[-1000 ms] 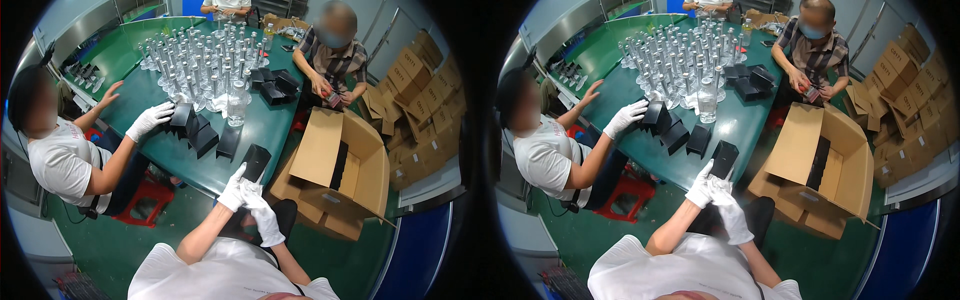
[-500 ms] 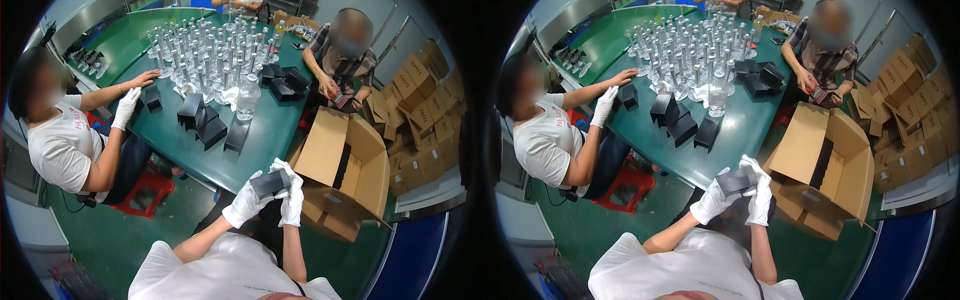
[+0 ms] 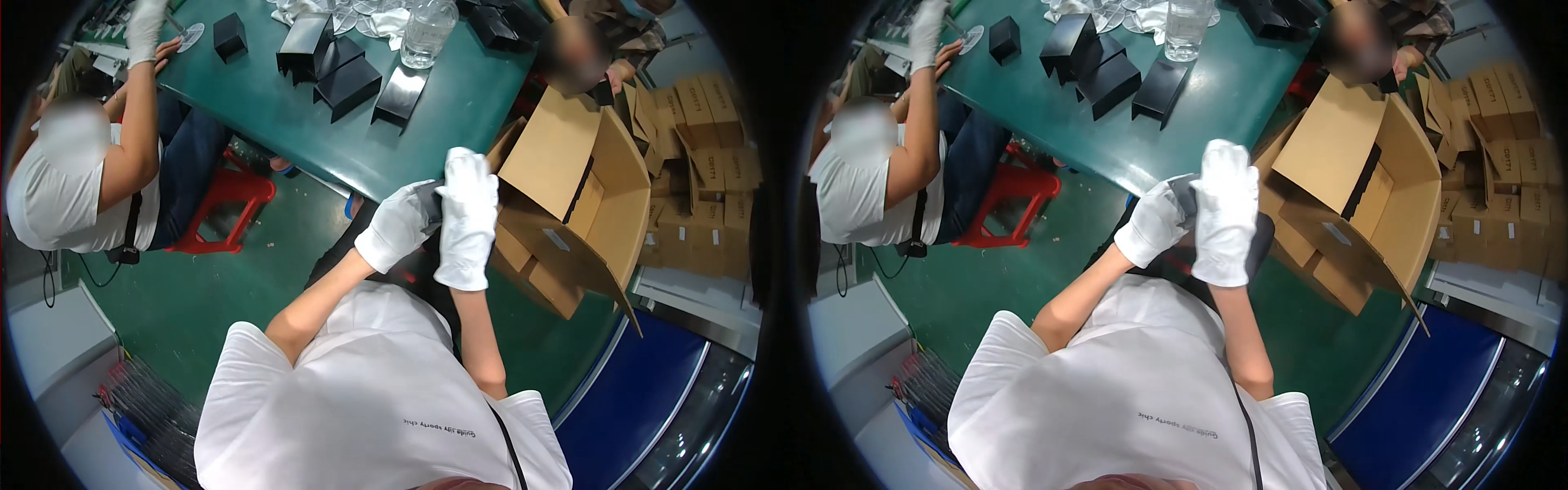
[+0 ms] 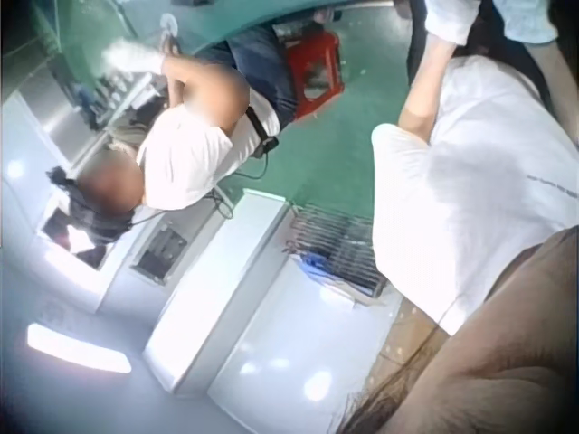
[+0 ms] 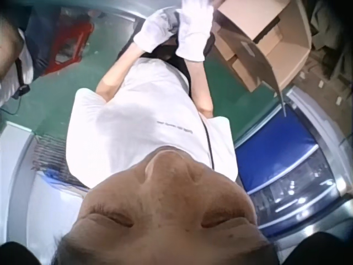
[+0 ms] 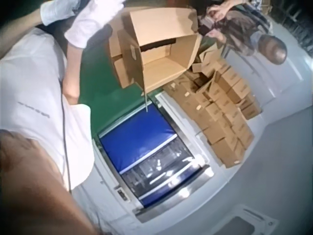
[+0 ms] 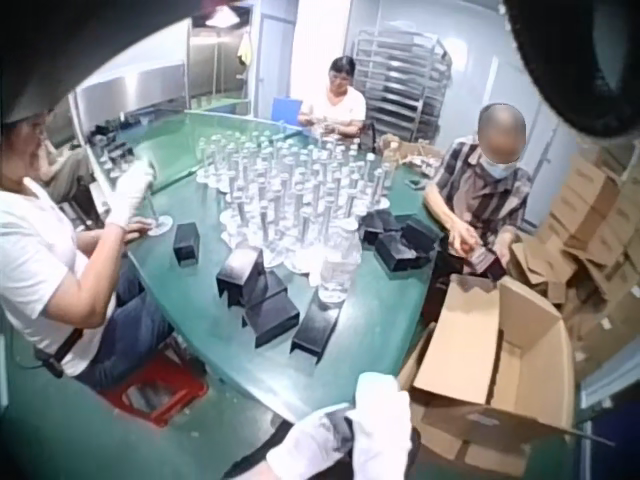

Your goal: The person wipes the surfaces of small black rectangular electronic components with a white cloth. They handle the items one at a time, turning them over to clean all sides, and place the cleaned units into a cardboard box.

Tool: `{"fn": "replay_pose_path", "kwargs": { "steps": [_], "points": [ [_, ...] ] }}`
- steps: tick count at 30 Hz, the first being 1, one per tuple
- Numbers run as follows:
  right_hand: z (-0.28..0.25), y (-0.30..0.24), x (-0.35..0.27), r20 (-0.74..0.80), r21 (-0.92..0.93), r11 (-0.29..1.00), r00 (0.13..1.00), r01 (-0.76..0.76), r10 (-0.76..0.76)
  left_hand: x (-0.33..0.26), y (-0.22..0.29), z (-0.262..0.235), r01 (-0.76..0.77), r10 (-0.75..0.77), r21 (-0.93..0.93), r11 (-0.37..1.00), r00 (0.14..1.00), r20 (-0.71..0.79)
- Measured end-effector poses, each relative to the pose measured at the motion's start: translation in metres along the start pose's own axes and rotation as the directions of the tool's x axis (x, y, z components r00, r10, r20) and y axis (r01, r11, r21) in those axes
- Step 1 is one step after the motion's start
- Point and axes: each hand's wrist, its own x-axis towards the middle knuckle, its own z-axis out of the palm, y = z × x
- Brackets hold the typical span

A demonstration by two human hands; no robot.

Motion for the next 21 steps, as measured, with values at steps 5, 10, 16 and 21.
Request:
{"fn": "replay_pose_path", "kwargs": {
  "steps": [5, 10, 16, 21],
  "points": [
    [0.026, -0.064, -0.032, 0.027, 0.167, 0.985, 0.998, 0.043, -0.048, -0.013, -0.006, 0.023, 0.208, -0.206, -0.051, 0.977, 0.978, 0.037],
    [-0.021, -0.091, -0.020, 0.306, 0.802, 0.522, 0.950, -0.289, 0.055, 0.048, 0.030, -0.045, 0.705, -0.671, 0.244, 0.666, 0.424, 0.608],
    [-0.069, -0.001, 0.002, 0.231, 0.545, 0.652, 0.842, -0.527, 0.488, 0.015, 0.006, -0.022, 0.556, -0.524, -0.830, -0.036, 0.697, 0.490],
    [-0.063, 0.020, 0.034, -0.003, 0.616, 0.669, 0.848, -0.416, 0.529, 0.006, 0.009, -0.025, 0.562, -0.607, -0.745, 0.361, 0.748, 0.270]
  ]
}}
